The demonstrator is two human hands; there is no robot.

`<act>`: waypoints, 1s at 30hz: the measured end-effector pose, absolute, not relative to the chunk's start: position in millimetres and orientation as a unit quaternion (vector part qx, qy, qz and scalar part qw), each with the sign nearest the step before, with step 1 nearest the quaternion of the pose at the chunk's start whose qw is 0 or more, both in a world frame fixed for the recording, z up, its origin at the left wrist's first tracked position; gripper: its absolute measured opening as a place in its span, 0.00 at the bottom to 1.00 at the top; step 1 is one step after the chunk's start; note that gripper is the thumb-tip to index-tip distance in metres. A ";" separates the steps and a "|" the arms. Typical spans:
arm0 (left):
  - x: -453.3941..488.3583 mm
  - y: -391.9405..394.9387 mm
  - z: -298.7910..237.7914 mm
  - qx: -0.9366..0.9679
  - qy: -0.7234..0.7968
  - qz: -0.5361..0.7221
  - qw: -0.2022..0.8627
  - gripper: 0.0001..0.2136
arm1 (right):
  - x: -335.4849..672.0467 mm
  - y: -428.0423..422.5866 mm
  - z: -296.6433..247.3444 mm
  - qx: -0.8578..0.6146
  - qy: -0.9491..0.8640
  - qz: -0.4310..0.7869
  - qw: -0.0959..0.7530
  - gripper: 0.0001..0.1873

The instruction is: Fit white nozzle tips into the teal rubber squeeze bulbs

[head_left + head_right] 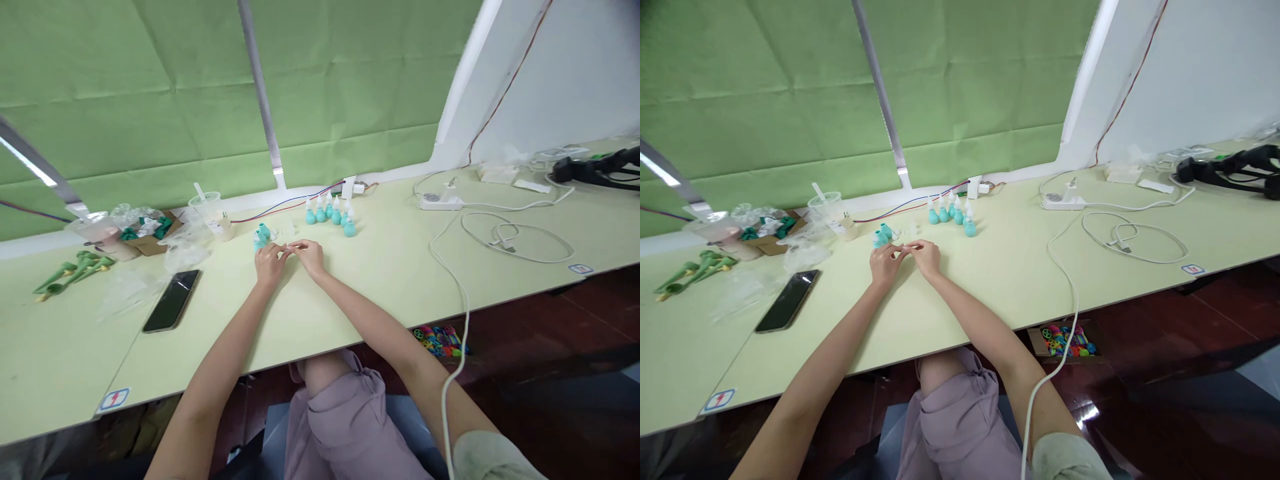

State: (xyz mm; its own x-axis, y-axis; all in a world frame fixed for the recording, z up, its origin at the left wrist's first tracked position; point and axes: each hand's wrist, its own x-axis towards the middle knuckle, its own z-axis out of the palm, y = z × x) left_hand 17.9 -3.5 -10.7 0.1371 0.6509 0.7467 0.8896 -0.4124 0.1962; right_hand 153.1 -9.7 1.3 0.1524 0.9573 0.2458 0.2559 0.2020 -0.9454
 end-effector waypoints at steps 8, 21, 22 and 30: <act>17.6 -3.6 -9.4 -0.737 -0.525 -0.395 0.160 0.11 | 149.0 -13.7 0.8 -0.533 -0.579 0.320 0.528 0.07; 18.1 -4.4 -9.4 -0.736 -0.527 -0.398 0.149 0.12 | 150.5 -7.1 -4.2 -0.509 -0.565 0.339 0.554 0.08; 18.1 -4.4 -9.3 -0.736 -0.526 -0.400 0.150 0.12 | 150.5 -7.6 -3.8 -0.510 -0.563 0.339 0.555 0.08; 17.4 -4.0 -10.8 -0.739 -0.520 -0.398 0.160 0.10 | 150.8 -1.9 -9.2 -0.518 -0.556 0.347 0.550 0.10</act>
State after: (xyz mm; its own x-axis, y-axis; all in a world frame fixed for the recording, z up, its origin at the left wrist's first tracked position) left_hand 17.4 -4.0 -10.8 0.1426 0.6410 0.7542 0.8958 -0.4077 0.1770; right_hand 150.8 -1.9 -9.2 0.1412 0.9575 0.2514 0.1950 0.2220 -0.9553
